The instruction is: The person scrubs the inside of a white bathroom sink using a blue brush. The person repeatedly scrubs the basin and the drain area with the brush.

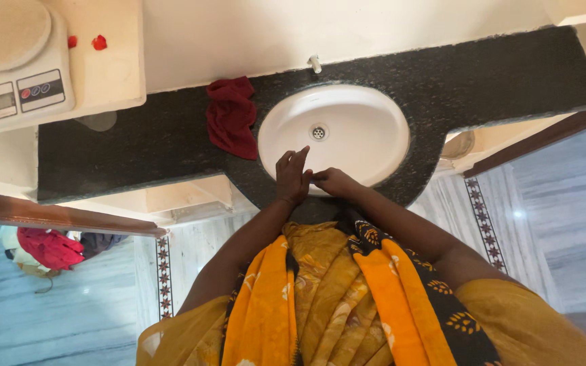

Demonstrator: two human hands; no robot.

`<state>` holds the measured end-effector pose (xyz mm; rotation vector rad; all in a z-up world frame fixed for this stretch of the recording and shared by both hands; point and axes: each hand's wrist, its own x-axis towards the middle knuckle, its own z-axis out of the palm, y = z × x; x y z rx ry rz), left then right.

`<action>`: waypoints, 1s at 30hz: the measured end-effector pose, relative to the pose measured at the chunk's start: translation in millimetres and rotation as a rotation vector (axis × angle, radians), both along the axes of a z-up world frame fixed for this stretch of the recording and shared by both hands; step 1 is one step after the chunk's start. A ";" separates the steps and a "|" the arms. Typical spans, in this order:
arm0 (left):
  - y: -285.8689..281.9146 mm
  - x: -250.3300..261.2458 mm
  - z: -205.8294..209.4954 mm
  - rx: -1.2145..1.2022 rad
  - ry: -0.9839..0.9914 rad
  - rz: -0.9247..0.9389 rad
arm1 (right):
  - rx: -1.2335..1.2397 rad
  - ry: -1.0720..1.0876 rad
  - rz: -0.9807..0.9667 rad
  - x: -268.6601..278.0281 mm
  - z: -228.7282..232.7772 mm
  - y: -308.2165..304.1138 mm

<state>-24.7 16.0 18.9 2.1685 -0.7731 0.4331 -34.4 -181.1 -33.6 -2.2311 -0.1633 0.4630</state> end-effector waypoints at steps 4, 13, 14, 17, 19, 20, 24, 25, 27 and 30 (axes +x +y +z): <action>3.8 3.4 -13.4 0.033 0.014 0.055 | 0.143 0.415 -0.166 22.2 7.7 18.4; 2.0 12.0 -13.3 0.071 0.082 0.020 | -0.043 0.016 0.260 86.0 -49.6 26.6; 1.4 14.2 -11.6 0.071 0.077 0.012 | 0.090 -0.098 0.248 95.6 -56.9 28.0; -1.4 17.3 -7.4 0.066 0.092 0.014 | 0.363 -0.246 0.137 117.8 -62.4 30.2; -3.1 19.6 -3.3 0.070 0.120 0.017 | 0.377 -0.082 -0.049 128.3 -66.1 24.4; -3.8 20.0 -0.9 0.077 0.139 0.016 | 0.344 -0.034 -0.157 133.3 -66.9 20.3; -5.8 21.6 7.0 0.117 0.208 -0.010 | 0.354 0.172 -0.624 144.2 -67.4 5.6; -7.0 23.3 7.3 0.131 0.216 -0.005 | 0.392 0.226 -0.751 144.2 -68.9 4.9; -9.0 25.4 5.8 0.160 0.231 0.009 | 0.472 0.288 -0.757 137.1 -72.5 4.2; -11.8 28.8 2.8 0.197 0.236 0.006 | 0.465 0.372 -0.530 127.9 -75.6 7.4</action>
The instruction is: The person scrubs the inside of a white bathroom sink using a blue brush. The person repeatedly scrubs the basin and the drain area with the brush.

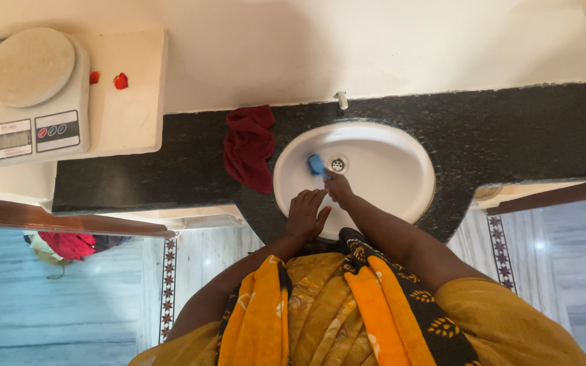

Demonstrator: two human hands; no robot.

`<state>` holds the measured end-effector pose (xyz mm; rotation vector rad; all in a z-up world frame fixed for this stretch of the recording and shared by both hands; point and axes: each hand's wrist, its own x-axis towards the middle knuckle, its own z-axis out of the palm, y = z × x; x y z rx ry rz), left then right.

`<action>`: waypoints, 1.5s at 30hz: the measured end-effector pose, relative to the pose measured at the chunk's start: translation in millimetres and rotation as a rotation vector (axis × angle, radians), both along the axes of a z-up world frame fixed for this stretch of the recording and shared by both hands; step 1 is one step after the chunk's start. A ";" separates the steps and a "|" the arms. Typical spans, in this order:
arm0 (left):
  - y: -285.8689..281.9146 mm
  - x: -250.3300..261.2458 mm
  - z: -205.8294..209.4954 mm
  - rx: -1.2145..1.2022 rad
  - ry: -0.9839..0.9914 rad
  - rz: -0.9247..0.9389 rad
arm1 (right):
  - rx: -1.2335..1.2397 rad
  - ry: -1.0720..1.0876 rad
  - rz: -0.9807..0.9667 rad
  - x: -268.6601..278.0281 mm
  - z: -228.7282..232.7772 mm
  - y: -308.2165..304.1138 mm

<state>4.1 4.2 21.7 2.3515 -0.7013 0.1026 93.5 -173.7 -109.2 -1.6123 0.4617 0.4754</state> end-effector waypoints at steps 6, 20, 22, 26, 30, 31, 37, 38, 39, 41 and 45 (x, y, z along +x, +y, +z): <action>-0.9 1.3 -2.6 0.062 0.028 -0.040 | -0.254 -0.095 -0.192 13.7 2.6 -15.5; -4.2 -2.1 -6.3 0.044 0.053 -0.037 | -0.607 -0.293 -0.256 -4.1 8.4 -32.4; -4.9 2.1 -6.1 0.040 0.061 -0.043 | -0.579 -0.572 -0.235 -4.2 14.9 -24.8; -4.5 3.5 -6.1 0.048 0.073 -0.082 | -0.456 -0.461 -0.172 1.1 33.2 -3.1; -5.5 5.0 -4.1 0.146 0.162 -0.092 | -0.497 -0.434 -0.147 5.2 49.7 -10.1; -5.7 5.7 -4.1 0.123 0.160 -0.088 | -0.500 -0.395 -0.143 6.4 51.8 -18.1; -5.5 7.5 -7.1 0.135 0.150 -0.098 | -0.564 -0.490 -0.649 25.0 42.5 -86.3; -6.2 6.6 -6.5 0.137 0.145 -0.096 | -0.552 -0.469 -0.741 24.8 41.2 -93.3; -7.2 5.5 -5.2 0.140 0.140 -0.095 | -0.574 -0.485 -0.704 25.3 39.0 -91.1; -8.9 7.4 -0.9 0.174 0.174 -0.103 | -0.617 -0.522 -0.628 30.1 39.8 -79.9; -9.1 8.0 2.7 0.242 0.250 -0.122 | -0.374 -0.446 -0.348 28.9 48.6 -51.2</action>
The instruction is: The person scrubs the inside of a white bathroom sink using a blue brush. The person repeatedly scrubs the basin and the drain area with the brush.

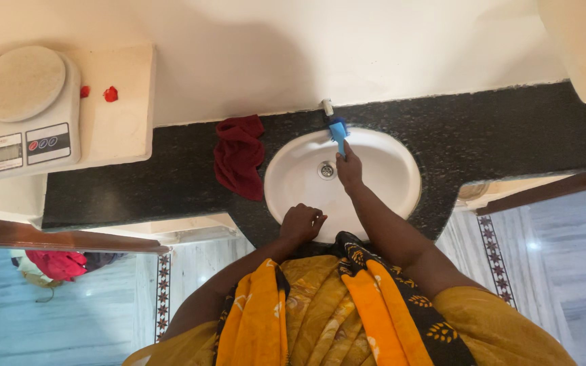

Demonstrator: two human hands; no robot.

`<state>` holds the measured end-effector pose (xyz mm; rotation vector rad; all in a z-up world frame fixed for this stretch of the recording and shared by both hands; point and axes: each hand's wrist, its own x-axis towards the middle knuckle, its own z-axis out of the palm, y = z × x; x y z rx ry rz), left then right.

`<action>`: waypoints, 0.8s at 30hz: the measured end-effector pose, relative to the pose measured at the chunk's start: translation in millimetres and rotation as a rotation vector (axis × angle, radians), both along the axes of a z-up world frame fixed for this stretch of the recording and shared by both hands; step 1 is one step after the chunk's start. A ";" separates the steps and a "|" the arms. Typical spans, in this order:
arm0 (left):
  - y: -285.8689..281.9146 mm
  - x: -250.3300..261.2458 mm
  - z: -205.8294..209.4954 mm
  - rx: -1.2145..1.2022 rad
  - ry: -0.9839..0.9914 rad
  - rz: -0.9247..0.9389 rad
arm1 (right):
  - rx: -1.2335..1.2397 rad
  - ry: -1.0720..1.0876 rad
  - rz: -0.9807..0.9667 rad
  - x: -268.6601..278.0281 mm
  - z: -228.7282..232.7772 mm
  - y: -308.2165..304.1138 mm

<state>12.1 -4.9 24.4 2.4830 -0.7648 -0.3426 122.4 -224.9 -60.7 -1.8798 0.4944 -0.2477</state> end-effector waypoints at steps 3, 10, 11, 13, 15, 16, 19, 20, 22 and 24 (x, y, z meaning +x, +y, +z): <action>0.2 -1.7 -3.2 -0.059 -0.020 0.024 | -0.072 0.007 0.033 1.8 9.3 2.9; 2.1 0.6 -11.6 -0.075 -0.034 0.027 | 0.008 0.121 -0.129 -25.7 38.0 -46.0; 2.6 0.1 -12.5 -0.087 -0.047 0.029 | 0.052 0.125 -0.153 -32.2 42.7 -55.0; 3.4 -1.5 -14.3 -0.102 -0.072 0.031 | -0.039 0.236 -0.176 -46.7 52.8 -78.4; 3.6 -2.5 -15.8 -0.109 -0.092 0.032 | -0.116 0.274 -0.175 -63.1 59.8 -102.3; 3.4 -3.3 -16.4 -0.095 -0.094 0.033 | -0.148 0.256 -0.162 -72.0 63.4 -115.5; 4.3 -5.3 -17.8 -0.078 -0.116 0.030 | -0.252 0.300 -0.087 -101.0 78.1 -150.0; 4.8 -6.8 -18.2 -0.090 -0.133 0.027 | -0.287 0.333 -0.055 -112.1 84.5 -160.6; 5.3 -8.9 -16.2 -0.092 -0.147 0.015 | -0.328 0.474 0.015 -126.9 97.9 -177.8; 6.2 -12.6 -12.4 -0.072 -0.140 -0.003 | -0.331 0.620 0.094 -134.4 101.8 -185.1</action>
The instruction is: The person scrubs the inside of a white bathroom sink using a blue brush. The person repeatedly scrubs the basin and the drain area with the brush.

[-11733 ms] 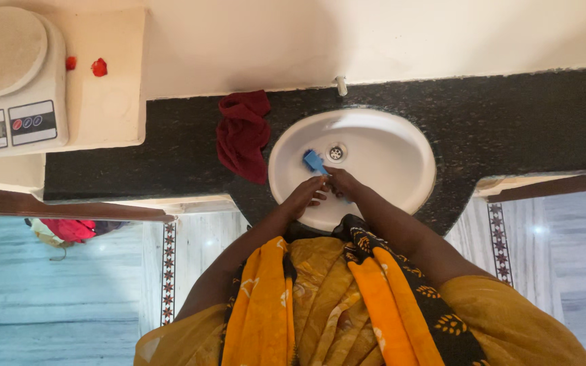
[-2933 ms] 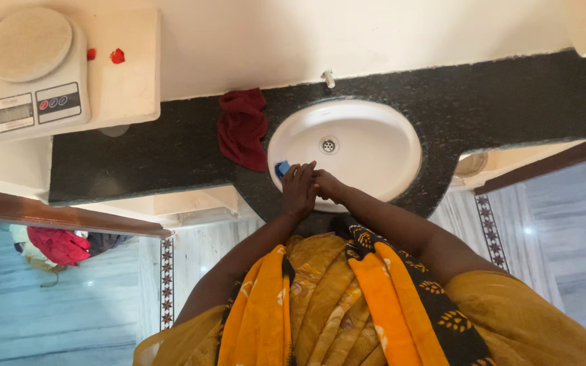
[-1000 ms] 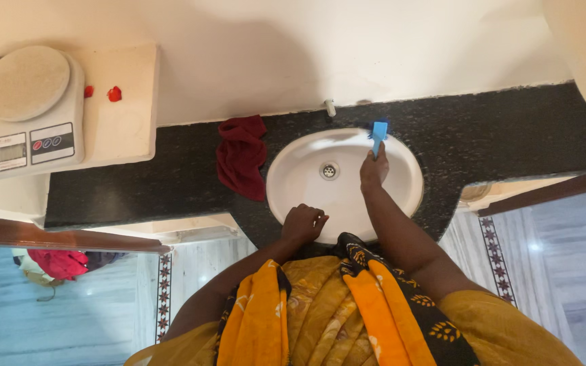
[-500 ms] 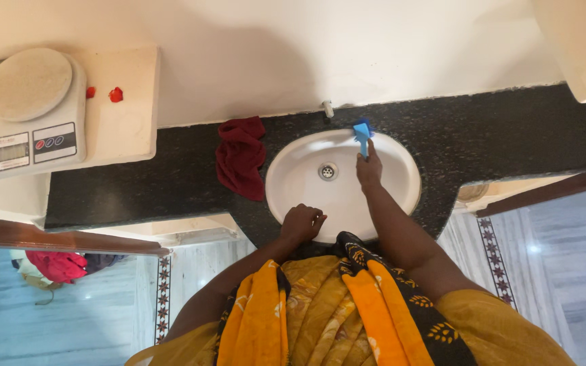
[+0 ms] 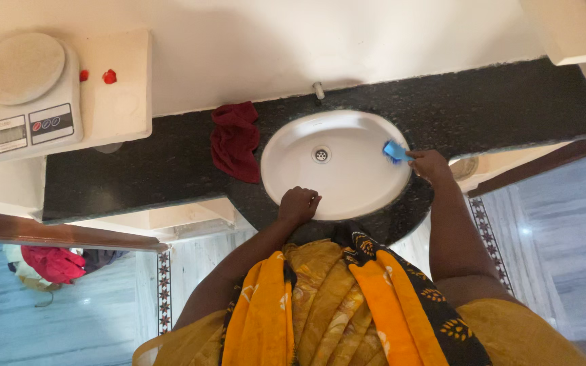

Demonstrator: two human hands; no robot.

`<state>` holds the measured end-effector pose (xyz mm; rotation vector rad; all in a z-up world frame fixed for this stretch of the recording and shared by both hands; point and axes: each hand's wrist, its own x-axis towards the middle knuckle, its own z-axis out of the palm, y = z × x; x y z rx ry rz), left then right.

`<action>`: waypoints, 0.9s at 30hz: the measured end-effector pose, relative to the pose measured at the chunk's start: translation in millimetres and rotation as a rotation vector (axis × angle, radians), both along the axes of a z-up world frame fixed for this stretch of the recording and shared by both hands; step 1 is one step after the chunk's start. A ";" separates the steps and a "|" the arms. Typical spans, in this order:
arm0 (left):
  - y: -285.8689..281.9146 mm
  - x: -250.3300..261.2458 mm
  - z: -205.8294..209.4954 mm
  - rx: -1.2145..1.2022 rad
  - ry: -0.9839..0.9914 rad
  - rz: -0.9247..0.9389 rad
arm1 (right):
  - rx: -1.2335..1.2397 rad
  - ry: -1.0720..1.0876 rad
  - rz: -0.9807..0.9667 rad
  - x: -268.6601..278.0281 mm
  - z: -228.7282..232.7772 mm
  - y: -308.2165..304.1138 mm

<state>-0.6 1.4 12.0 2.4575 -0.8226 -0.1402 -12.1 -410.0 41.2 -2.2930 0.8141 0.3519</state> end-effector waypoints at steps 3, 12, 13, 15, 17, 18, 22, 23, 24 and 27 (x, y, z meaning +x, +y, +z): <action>2.5 -9.8 6.8 -0.024 -0.067 -0.026 | 0.100 0.221 0.123 -4.0 -11.4 7.4; 13.5 -25.1 8.0 -0.257 -0.234 -0.044 | 0.113 0.174 0.536 5.0 -80.8 163.6; 14.8 -26.4 6.4 -0.229 -0.244 -0.053 | -0.016 0.192 0.482 8.0 -74.0 159.1; 17.0 -27.0 3.8 -0.172 -0.265 -0.070 | -0.209 0.233 0.354 11.9 -52.3 138.8; 20.0 -28.1 2.4 -0.139 -0.242 -0.070 | -0.271 0.256 0.266 13.1 -41.1 134.3; 20.7 -28.1 2.2 -0.125 -0.230 -0.071 | -0.269 0.254 0.252 15.4 -42.3 138.1; 19.7 -28.7 2.7 -0.177 -0.241 -0.059 | -0.041 0.063 0.490 10.8 -81.8 203.2; 20.2 -28.1 3.0 -0.184 -0.237 -0.053 | 0.041 -0.087 0.628 7.5 -86.2 222.0; 20.9 -27.3 3.2 -0.191 -0.234 -0.047 | -0.008 -0.012 0.559 8.4 -81.8 228.0; 23.2 -25.4 1.7 -0.111 -0.221 -0.082 | -0.206 0.184 0.378 9.2 -49.4 221.8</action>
